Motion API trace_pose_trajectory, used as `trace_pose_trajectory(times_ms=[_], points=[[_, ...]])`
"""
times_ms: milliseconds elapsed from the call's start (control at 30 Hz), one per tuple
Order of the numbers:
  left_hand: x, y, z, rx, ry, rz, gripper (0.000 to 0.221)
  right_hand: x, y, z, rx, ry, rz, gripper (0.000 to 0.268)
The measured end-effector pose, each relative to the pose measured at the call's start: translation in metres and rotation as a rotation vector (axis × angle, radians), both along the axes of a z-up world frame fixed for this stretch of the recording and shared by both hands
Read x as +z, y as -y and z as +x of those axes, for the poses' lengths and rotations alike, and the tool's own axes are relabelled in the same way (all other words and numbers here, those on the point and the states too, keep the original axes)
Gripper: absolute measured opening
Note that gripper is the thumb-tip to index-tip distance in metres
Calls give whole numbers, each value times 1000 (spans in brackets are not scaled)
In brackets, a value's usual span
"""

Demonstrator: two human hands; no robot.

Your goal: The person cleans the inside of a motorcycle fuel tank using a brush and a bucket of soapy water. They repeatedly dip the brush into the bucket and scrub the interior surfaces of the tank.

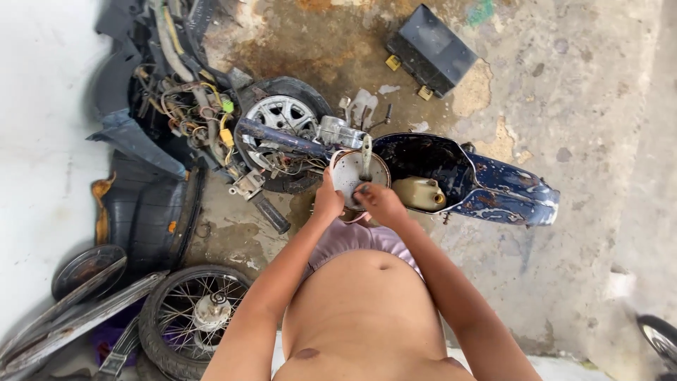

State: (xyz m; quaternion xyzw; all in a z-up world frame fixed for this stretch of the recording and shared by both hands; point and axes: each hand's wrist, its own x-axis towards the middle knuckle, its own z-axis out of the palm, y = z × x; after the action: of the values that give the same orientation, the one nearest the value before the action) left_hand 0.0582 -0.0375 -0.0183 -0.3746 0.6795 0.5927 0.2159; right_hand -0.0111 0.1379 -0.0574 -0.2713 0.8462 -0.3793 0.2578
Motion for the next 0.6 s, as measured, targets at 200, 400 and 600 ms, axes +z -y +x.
trace_pose_trajectory(times_ms=[200,400,600], points=[[0,6,-2,31,37,52,67,-68,1,7,125,-232,235,13],[2,5,-11,52,110,62,68,77,-40,-50,-257,451,6,27],[14,3,-24,124,205,29,67,45,-120,-150,-274,594,-84,37]])
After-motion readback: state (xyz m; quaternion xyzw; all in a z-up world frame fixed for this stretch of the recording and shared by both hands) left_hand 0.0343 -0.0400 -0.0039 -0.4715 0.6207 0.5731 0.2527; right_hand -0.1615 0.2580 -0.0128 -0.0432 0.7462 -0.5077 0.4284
